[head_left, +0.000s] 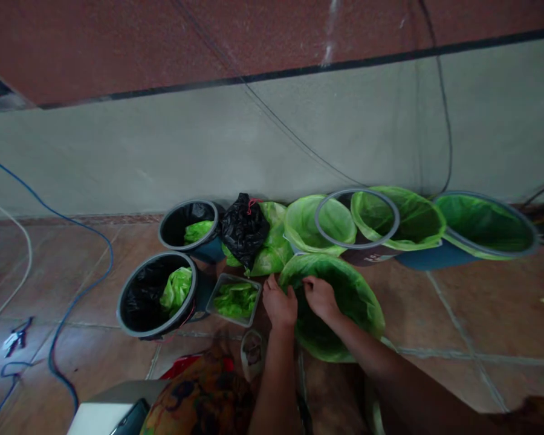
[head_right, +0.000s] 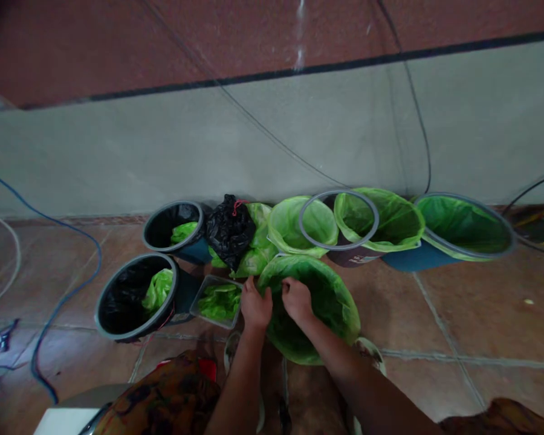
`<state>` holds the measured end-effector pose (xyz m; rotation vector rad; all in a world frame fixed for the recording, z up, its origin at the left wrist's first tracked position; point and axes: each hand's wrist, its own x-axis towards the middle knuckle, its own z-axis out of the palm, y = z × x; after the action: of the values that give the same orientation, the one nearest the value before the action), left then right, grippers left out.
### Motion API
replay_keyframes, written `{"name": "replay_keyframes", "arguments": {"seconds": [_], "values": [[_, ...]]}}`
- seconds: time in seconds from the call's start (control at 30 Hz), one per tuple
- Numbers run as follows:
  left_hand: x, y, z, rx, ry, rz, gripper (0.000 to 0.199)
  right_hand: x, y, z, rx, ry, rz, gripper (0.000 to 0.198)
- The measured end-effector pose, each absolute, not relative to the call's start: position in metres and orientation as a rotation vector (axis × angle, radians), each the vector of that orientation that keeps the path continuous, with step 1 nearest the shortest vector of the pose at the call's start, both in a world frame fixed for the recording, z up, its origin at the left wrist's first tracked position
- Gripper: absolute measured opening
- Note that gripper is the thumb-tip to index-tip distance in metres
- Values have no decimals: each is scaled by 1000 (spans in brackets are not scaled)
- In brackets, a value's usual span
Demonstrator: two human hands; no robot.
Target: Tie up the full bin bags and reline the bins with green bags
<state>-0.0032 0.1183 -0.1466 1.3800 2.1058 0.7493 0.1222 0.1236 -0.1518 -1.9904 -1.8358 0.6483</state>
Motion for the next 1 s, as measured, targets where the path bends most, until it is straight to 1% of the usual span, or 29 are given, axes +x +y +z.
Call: {"name": "replay_keyframes", "arguments": {"seconds": [0.1,0.17,0.33,0.47,0.63,0.8,0.87,0.9,0.93,1.0], "values": [[2,132,-131,1600,2089,733,43,143,157,-148,-1843,-1790,500,28],[8,145,-127,1704,2033,665,38,156,174,-142,-1720,-1900,401,28],[16,169,-140,1878,1920,306,39,170,204,-136,-1586,-2400,424,28],[11,173,-151,1892,1956,104,39,176,213,-151,-1624,-2473,413,29],[11,171,-153,1860,2024,72,33,189,216,-168,-1708,-2404,458,28],[11,170,-149,1706,2079,25,27,187,217,-162,-1786,-2474,475,27],[8,170,-145,1624,2079,-5,27,184,216,-153,-1827,-2504,492,30],[5,171,-142,1588,2070,3,31,184,215,-147,-1838,-2513,500,34],[2,172,-139,1561,2059,15,41,184,213,-141,-1842,-2508,503,38],[-6,171,-131,1525,2048,94,69,192,206,-128,-1828,-2440,482,45]]}}
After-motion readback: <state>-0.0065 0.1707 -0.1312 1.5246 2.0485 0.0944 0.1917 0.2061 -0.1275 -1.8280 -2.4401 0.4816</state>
